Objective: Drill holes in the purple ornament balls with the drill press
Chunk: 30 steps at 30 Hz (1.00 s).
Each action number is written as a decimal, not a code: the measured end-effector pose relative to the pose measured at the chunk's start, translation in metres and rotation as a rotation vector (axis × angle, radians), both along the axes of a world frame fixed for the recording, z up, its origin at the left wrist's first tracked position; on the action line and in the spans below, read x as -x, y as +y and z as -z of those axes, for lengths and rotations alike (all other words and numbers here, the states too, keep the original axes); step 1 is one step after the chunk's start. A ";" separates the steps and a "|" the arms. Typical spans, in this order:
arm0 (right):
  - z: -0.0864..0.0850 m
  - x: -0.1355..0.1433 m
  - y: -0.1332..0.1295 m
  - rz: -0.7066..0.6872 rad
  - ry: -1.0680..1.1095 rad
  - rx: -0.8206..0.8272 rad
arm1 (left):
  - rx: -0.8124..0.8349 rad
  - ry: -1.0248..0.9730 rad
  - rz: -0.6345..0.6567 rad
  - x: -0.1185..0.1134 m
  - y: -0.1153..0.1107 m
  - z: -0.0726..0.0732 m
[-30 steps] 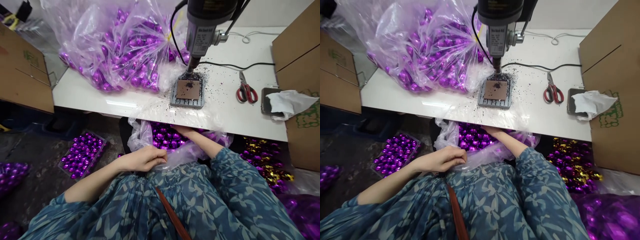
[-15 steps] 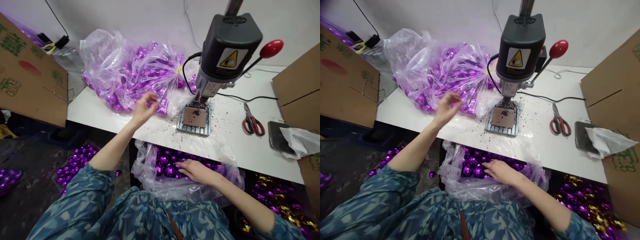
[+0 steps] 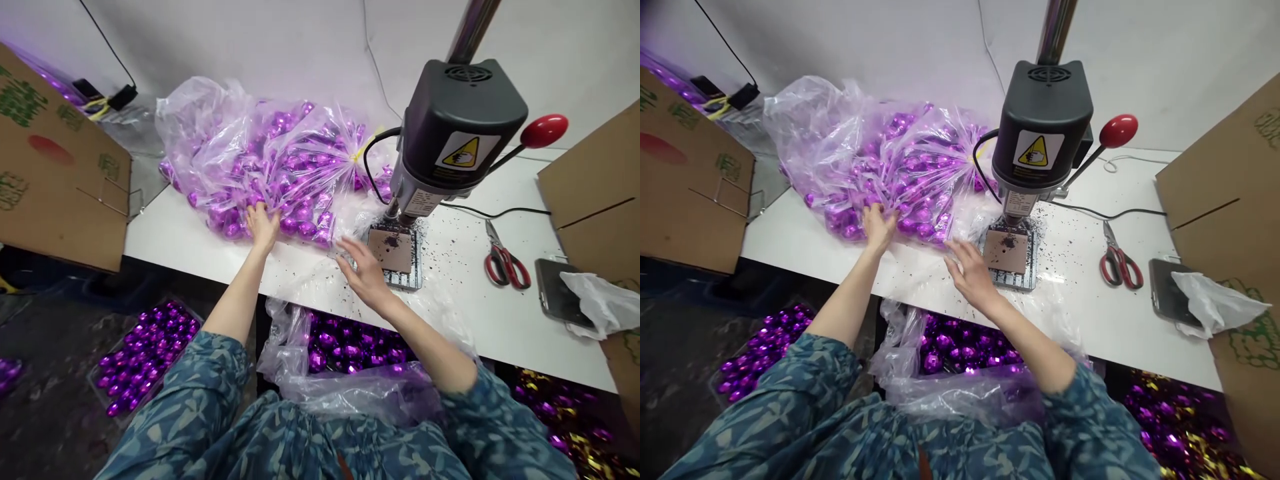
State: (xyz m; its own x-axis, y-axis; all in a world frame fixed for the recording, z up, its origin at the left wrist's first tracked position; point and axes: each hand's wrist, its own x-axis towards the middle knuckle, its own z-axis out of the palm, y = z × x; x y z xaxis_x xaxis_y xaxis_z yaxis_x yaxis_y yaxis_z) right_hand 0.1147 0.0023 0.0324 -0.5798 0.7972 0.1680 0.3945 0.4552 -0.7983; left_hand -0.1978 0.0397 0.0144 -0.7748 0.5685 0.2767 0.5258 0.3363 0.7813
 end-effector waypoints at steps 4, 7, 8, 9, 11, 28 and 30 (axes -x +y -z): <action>0.008 0.060 0.051 0.229 -0.004 -0.025 | -0.272 -0.291 0.121 0.004 0.027 -0.009; 0.019 0.085 0.078 0.347 -0.025 0.007 | -0.505 -0.501 0.342 0.002 0.047 -0.033; 0.022 0.088 0.083 0.368 -0.033 0.017 | -0.548 -0.529 0.421 0.002 0.054 -0.045; 0.025 0.090 0.087 0.382 -0.038 0.025 | -0.568 -0.537 0.489 0.003 0.062 -0.057; 0.029 0.090 0.091 0.400 -0.043 0.034 | -0.553 -0.526 0.595 0.006 0.078 -0.081; 0.046 0.108 0.044 0.037 0.022 -0.075 | -0.408 0.188 0.077 0.007 0.015 -0.059; 0.050 0.118 0.036 -0.037 -0.015 -0.085 | -0.331 0.323 0.328 -0.015 0.010 -0.056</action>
